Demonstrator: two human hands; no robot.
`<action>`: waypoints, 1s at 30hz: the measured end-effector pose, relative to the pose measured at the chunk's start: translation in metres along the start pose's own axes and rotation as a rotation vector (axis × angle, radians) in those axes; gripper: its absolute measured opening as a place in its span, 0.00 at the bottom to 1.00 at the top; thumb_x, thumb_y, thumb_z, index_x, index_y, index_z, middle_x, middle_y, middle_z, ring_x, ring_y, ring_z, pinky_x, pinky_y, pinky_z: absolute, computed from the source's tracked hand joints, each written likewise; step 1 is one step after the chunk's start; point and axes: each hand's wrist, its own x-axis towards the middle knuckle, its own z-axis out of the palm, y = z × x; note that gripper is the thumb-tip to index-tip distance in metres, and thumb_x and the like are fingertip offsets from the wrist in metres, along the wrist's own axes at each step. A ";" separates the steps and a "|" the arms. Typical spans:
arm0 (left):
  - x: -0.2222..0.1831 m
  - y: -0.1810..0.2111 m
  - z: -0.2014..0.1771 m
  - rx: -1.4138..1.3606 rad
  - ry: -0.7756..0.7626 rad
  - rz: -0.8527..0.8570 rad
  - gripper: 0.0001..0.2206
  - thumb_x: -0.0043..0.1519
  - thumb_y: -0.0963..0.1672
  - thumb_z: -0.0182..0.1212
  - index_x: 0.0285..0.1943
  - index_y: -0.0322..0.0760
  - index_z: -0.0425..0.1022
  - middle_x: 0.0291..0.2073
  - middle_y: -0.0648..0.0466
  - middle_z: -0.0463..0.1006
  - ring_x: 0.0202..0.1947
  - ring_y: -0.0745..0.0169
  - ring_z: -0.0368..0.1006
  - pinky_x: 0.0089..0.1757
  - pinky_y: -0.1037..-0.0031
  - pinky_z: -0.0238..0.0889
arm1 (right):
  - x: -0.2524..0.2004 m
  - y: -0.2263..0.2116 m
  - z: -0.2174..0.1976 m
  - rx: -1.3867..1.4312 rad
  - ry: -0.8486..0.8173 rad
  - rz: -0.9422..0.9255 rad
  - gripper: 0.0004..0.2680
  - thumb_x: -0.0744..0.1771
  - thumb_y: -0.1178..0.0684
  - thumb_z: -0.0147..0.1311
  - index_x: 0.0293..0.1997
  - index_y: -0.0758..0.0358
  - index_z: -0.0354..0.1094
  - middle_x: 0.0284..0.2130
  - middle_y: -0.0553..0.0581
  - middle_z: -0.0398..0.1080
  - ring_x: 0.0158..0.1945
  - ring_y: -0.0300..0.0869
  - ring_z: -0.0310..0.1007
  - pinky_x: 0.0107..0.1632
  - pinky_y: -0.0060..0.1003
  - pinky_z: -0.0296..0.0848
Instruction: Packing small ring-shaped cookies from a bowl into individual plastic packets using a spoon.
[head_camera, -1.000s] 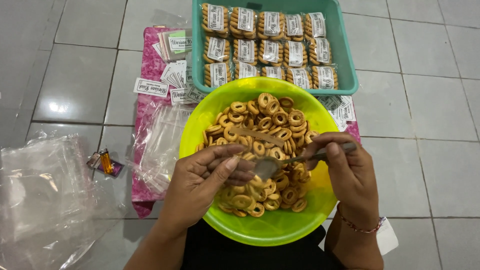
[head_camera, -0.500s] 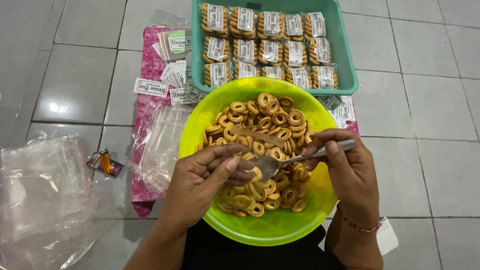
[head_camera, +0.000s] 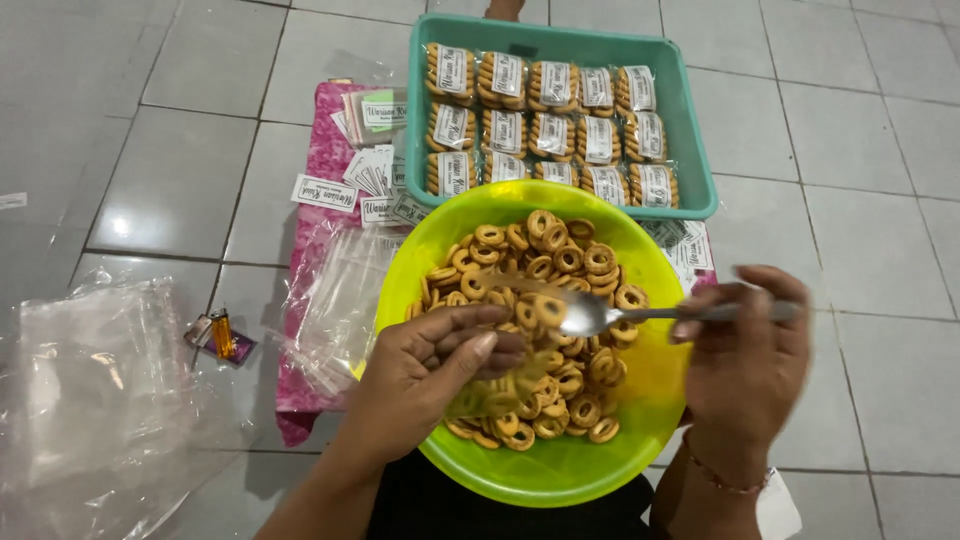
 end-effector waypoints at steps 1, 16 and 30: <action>0.000 -0.001 0.000 -0.001 0.002 0.003 0.17 0.63 0.37 0.57 0.61 0.22 0.73 0.46 0.35 0.85 0.45 0.49 0.84 0.39 0.67 0.86 | -0.001 -0.005 -0.002 0.001 -0.004 0.000 0.05 0.75 0.57 0.41 0.57 0.58 0.62 0.34 0.56 0.74 0.30 0.36 0.72 0.35 0.26 0.76; 0.000 -0.004 -0.002 0.180 -0.077 0.111 0.21 0.60 0.36 0.61 0.65 0.24 0.72 0.45 0.41 0.87 0.42 0.61 0.85 0.42 0.80 0.80 | -0.009 -0.036 0.026 -0.291 -0.002 -0.384 0.05 0.77 0.57 0.35 0.60 0.54 0.53 0.33 0.58 0.69 0.20 0.36 0.63 0.27 0.22 0.66; 0.000 -0.007 -0.003 0.211 -0.073 0.109 0.24 0.57 0.38 0.66 0.63 0.20 0.72 0.42 0.42 0.88 0.38 0.62 0.86 0.38 0.82 0.79 | -0.010 -0.030 0.030 -0.274 -0.184 -0.351 0.07 0.76 0.57 0.38 0.62 0.61 0.52 0.36 0.63 0.72 0.27 0.38 0.70 0.36 0.23 0.73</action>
